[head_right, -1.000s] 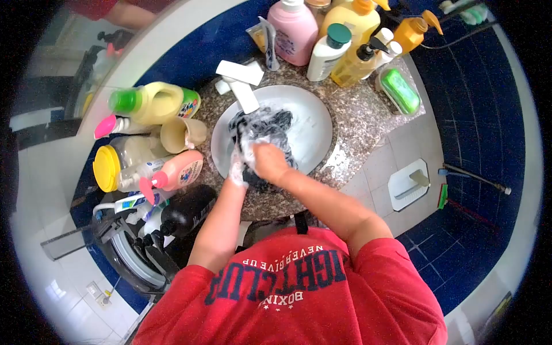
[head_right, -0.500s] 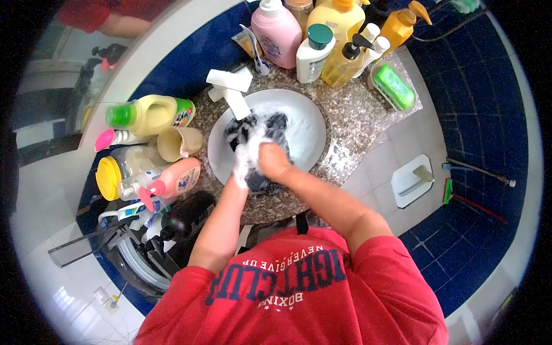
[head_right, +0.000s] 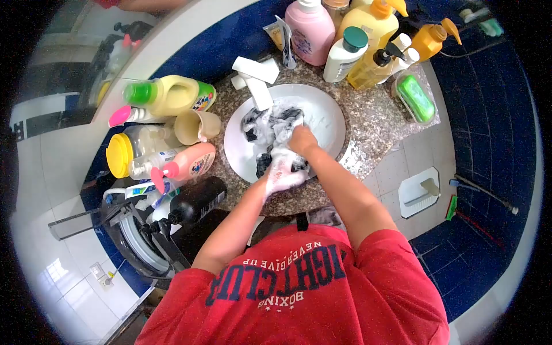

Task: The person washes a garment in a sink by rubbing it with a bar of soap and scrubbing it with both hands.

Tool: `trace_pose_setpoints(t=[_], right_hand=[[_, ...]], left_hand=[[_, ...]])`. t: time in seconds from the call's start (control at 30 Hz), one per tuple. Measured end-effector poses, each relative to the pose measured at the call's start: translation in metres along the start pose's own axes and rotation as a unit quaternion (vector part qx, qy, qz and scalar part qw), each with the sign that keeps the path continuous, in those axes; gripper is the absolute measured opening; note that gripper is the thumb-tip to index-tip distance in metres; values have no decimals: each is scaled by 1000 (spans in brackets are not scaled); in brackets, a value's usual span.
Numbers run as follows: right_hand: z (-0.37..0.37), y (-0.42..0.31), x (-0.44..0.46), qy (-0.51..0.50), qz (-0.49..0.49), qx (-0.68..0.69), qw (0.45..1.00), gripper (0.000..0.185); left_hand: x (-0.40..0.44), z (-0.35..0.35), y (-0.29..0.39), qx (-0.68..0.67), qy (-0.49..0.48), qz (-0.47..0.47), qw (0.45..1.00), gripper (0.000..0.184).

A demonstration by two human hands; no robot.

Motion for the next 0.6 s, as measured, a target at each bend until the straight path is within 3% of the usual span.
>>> trace_pose_setpoints(t=[0.03,0.1,0.17,0.23,0.27,0.3,0.37,0.4,0.43,0.5,0.53,0.57,0.6], right_hand=[[5,11,1,35,23,41,998,57],[-7,12,-5,66,31,109,991,50],[-25,7,-21,98,44,174,979,44],[-52,-62,-62,61,-159,340,925,35],[-60,-86,-83,27,-179,337,924,32],[-60,-108,-101,-7,-199,333,922,30],[-44,-126,-119,25,-210,51,976,22],[-44,-132,-131,85,-261,13,962,15],[-28,-130,-126,106,-306,-4,946,12],[-31,-118,-116,114,-254,-5,960,12],[-34,-98,-98,131,-190,-4,973,13],[-37,-75,-80,145,-126,-1,981,14],[-47,-50,-62,149,-84,24,985,15]], left_hand=[[-5,-15,7,13,36,37,999,30],[-20,-48,-15,-80,201,62,974,27],[-27,-56,-82,-258,284,-108,917,34],[-25,-83,-76,-379,345,-83,855,33],[-14,-72,-69,-506,224,-101,827,39],[-12,-67,-56,-585,232,-159,760,48],[7,-57,-40,-726,75,-65,680,50],[8,-48,-27,-756,-28,-44,653,45],[11,-38,-40,-781,9,-93,618,44],[2,-52,-16,-706,10,184,684,44],[12,-36,-24,-762,-33,128,634,41],[19,-45,-57,-634,164,24,756,36],[19,-47,-28,-603,177,14,778,34]])
Point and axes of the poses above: each hand's wrist, its own x-axis towards the middle knuckle, its own z-axis out of the palm, y = z × x, the point moved 10 cm from there along x, towards the middle knuckle, and after that the axes turned 2 degrees about -x, right-handed, at the moved point
